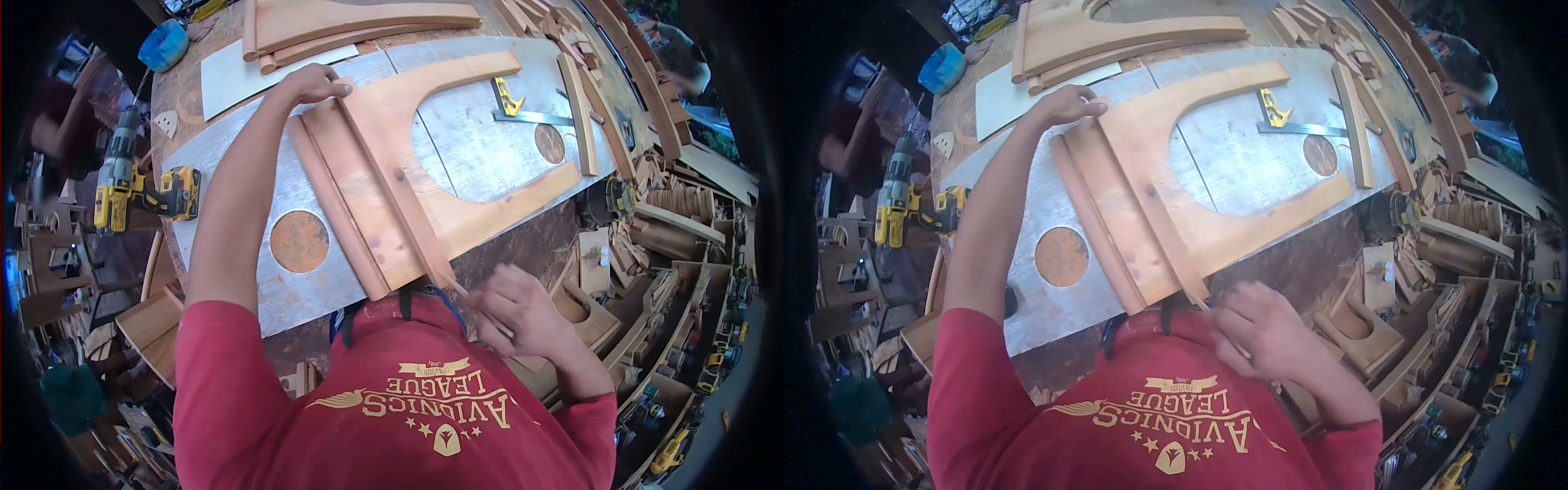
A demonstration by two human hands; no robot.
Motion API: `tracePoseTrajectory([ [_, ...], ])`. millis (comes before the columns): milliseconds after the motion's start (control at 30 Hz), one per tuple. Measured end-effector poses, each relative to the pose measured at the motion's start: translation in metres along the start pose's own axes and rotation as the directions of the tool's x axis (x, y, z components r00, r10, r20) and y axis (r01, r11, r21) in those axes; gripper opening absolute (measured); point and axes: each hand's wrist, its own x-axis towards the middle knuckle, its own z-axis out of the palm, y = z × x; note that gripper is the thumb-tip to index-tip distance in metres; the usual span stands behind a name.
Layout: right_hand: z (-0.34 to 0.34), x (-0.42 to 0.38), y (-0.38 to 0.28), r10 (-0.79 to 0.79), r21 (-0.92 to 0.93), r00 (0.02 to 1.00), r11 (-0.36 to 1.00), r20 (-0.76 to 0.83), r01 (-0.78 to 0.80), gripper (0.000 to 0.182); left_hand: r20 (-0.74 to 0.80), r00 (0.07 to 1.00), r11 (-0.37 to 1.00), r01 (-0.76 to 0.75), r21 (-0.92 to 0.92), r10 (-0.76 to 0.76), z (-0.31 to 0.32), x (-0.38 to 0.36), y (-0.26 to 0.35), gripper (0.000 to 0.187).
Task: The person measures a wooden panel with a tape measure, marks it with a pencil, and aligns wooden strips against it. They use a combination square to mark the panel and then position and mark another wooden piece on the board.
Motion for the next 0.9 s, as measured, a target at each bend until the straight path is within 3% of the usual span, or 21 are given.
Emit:
tracePoseTrajectory([
  [100, 0.037, 0.068, 0.001, -0.104, -0.141, 0.978, 0.987, -0.182, 0.078, 0.022, 0.061, 0.997, 0.993, -0.057, 0.104, 0.051, -0.008, 0.007, 0.004, 0.067],
  [267, 0.099, 0.184, 0.058, -0.130, -0.373, 0.946, 0.928, -0.296, 0.010, 0.028, 0.132, 0.991, 1.000, 0.026, 0.015, -0.028, -0.001, 0.017, -0.001, 0.068],
  [433, 0.125, 0.248, 0.088, -0.072, -0.557, 0.972, 0.828, -0.224, -0.067, 0.024, 0.136, 0.987, 0.995, 0.077, 0.067, -0.086, -0.003, 0.016, 0.002, 0.066],
  [600, 0.128, 0.268, 0.106, -0.016, -0.625, 0.979, 0.772, -0.201, -0.116, 0.025, 0.158, 0.987, 0.981, 0.012, 0.196, -0.043, -0.017, 0.002, 0.023, 0.063],
  [767, 0.126, 0.269, 0.097, 0.000, -0.611, 0.978, 0.781, -0.208, -0.129, 0.021, 0.137, 0.984, 0.982, 0.091, 0.168, -0.114, -0.021, -0.002, 0.031, 0.054],
  [900, 0.121, 0.224, 0.069, 0.044, -0.487, 0.980, 0.863, -0.192, -0.134, 0.016, 0.154, 0.987, 0.966, -0.005, 0.260, -0.036, -0.014, 0.014, 0.023, 0.061],
])
